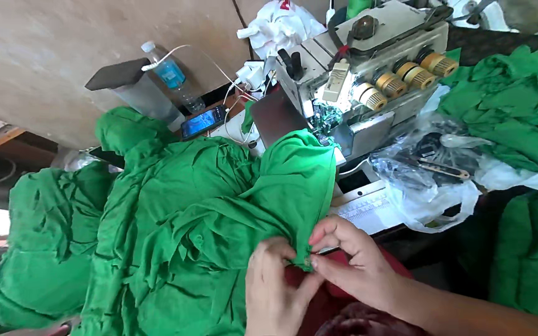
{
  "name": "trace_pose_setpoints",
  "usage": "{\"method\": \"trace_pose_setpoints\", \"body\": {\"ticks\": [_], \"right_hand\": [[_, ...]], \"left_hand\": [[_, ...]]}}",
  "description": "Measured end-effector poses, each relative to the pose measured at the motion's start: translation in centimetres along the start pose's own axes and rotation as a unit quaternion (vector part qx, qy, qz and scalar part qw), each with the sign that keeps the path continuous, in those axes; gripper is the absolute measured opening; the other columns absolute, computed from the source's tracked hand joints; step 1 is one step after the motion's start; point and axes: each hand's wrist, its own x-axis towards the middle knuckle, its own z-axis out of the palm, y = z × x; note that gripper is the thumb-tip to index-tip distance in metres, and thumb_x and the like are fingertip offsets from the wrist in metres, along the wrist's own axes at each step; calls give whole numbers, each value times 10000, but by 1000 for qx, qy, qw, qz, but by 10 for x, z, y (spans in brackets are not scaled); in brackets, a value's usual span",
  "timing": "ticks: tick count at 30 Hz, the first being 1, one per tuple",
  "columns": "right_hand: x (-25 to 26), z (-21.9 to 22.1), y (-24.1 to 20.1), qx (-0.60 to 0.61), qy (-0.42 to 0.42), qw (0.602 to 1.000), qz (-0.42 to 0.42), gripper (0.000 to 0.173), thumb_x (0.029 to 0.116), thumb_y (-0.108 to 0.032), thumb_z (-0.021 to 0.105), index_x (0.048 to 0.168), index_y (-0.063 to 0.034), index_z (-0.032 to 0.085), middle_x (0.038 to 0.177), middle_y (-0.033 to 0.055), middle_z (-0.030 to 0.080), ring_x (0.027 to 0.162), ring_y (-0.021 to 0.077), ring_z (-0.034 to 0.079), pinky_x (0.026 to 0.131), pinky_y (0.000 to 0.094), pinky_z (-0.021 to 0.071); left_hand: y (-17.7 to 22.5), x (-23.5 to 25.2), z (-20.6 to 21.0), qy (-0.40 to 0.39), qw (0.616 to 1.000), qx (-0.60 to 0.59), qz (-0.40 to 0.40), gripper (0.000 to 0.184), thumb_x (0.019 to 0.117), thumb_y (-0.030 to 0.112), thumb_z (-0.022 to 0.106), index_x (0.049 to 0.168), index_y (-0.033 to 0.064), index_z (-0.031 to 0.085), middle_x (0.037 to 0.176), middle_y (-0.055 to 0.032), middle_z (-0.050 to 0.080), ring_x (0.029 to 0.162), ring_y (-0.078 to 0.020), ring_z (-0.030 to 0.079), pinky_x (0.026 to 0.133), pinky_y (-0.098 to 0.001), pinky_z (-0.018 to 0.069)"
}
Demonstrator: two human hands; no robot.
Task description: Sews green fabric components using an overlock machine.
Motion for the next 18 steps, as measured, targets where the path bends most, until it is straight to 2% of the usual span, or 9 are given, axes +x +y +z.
{"method": "trace_pose_setpoints", "body": {"ticks": [1, 3, 5, 9, 12, 14, 17, 18], "right_hand": [[1, 0, 0, -8, -7, 1000, -10, 185, 950, -84, 662, 1114, -42, 588, 1028, 3, 701, 978, -6, 674, 887, 178, 569], [2, -5, -3, -27, -31, 999, -34, 202, 1006, -166, 640, 1163, -55, 580, 1087, 20, 682, 1045, 24, 664, 945, 216, 562], [5, -17, -6, -67, -35, 995, -66, 186, 1035, -220, 603, 1162, -84, 587, 1092, 15, 689, 1045, 37, 660, 927, 219, 558], [20, -48, 11, -181, 28, 979, -91, 210, 1053, -261, 563, 1026, -77, 662, 1041, 14, 705, 1009, 13, 659, 879, 185, 553], [37, -48, 29, -222, 44, 971, -75, 271, 1033, -241, 576, 954, -48, 750, 944, 34, 744, 979, 60, 672, 921, 264, 532], [42, -28, 34, -233, 10, 969, -83, 256, 998, -246, 610, 1024, -49, 772, 1014, 59, 764, 1033, 118, 693, 944, 334, 545], [44, -8, 29, -270, -138, 948, -96, 420, 1000, -344, 612, 1260, -22, 686, 1249, 148, 706, 1224, 268, 644, 1060, 461, 494], [45, -8, 28, -280, -160, 941, -105, 435, 1005, -351, 607, 1291, -30, 674, 1265, 149, 700, 1220, 281, 646, 1053, 468, 498]], "left_hand": [[-3, 2, 3, 10, 1000, -18, -5, 317, 899, 326, 747, 1022, 132, 528, 982, 4, 614, 964, -8, 606, 865, -142, 493], [-5, 11, -4, 9, 998, -63, -13, 167, 916, 190, 721, 1019, 101, 624, 965, 12, 675, 931, 15, 647, 844, -134, 538], [-5, 18, -21, -17, 996, -92, -10, 114, 976, 207, 675, 1039, 115, 700, 1013, 44, 717, 991, 12, 666, 892, -162, 552], [2, 32, -54, -27, 995, -98, 12, 171, 1039, 326, 598, 1030, 176, 680, 1031, 134, 674, 1017, 69, 614, 900, -125, 499], [16, 45, -64, -19, 997, -45, 54, 194, 1045, 325, 590, 997, 143, 636, 991, 99, 637, 992, 70, 581, 887, -107, 453], [24, 53, -66, -7, 995, 4, 97, 188, 1036, 290, 614, 992, 110, 646, 974, 47, 629, 979, 31, 581, 884, -117, 444], [30, 63, -70, 7, 989, 63, 130, 152, 1022, 226, 636, 1063, 90, 689, 1002, -8, 633, 991, -29, 584, 884, -133, 439], [27, 65, -73, 10, 988, 82, 134, 147, 1021, 208, 633, 1082, 88, 692, 1015, -18, 629, 996, -38, 581, 884, -135, 438]]}}
